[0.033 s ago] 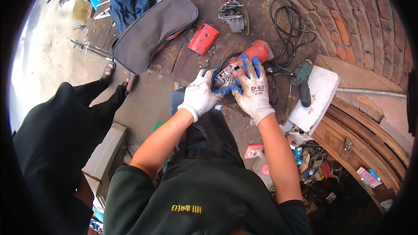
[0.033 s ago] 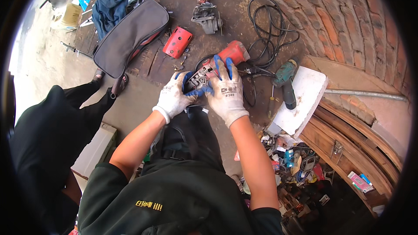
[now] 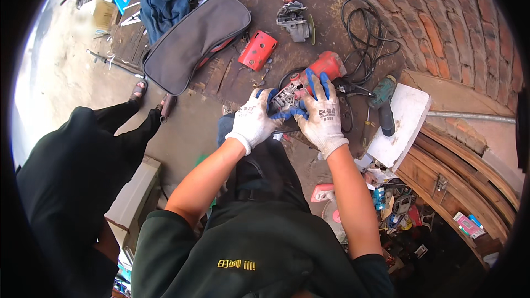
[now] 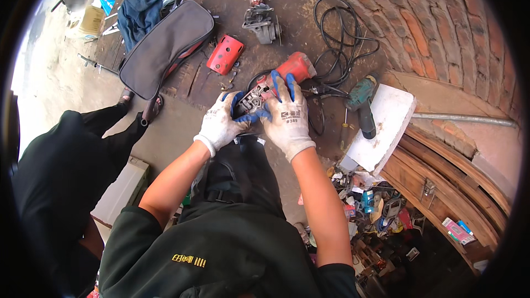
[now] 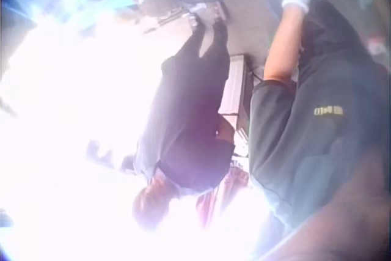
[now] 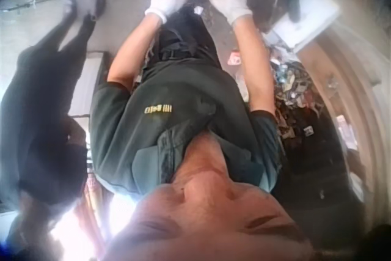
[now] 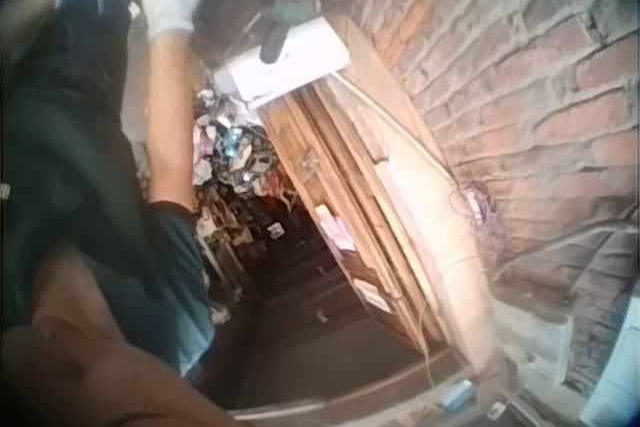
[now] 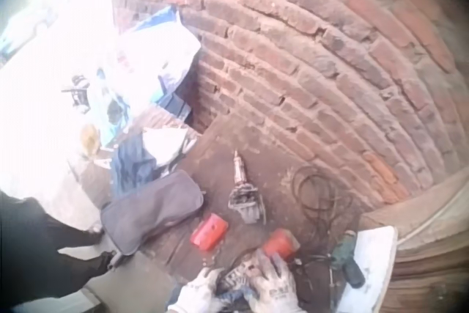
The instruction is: The person disassembles a red power tool on a workbench, removing the casing and internal components. They then inspect a cylindrical motor part and use a metal file to smooth the edges of a metal rod.
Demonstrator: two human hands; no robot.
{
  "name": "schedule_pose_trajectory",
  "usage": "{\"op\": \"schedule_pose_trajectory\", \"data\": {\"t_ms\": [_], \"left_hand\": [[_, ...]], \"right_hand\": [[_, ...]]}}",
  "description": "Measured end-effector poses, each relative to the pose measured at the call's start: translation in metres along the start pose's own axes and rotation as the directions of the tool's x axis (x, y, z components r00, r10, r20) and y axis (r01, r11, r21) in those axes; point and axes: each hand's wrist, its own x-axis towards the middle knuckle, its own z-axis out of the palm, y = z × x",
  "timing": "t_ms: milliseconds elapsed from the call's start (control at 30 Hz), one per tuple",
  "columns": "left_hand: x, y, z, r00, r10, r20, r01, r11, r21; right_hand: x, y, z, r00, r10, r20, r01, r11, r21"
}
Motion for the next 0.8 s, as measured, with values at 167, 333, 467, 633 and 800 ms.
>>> {"op": "schedule_pose_trajectory", "data": {"t_ms": [167, 333, 467, 633, 800], "left_hand": [[-0.002, 0.000, 0.001, 1.000, -0.006, 0.004, 0.006, 1.000, 0.030], [-0.004, 0.001, 0.003, 1.000, 0.028, 0.000, -0.028, 0.997, 0.074], [0.008, -0.013, 0.001, 0.990, 0.108, 0.086, -0.121, 0.978, 0.168], [0.006, 0.006, -0.006, 0.998, 0.027, 0.062, -0.036, 0.988, 0.148], [0.000, 0.001, 0.004, 0.999, 0.043, 0.020, -0.045, 0.993, 0.114]], "right_hand": [[0.000, -0.009, -0.002, 0.998, 0.039, 0.052, -0.037, 0.999, -0.036], [-0.003, -0.021, 0.002, 0.994, 0.094, 0.057, -0.085, 0.985, -0.147], [-0.008, -0.012, -0.009, 0.998, 0.046, 0.052, -0.041, 0.995, -0.090], [-0.088, 0.047, -0.032, 0.776, 0.530, -0.342, -0.244, 0.752, 0.612], [-0.163, 0.132, 0.029, 0.520, 0.817, -0.249, -0.817, 0.560, 0.134]]}}
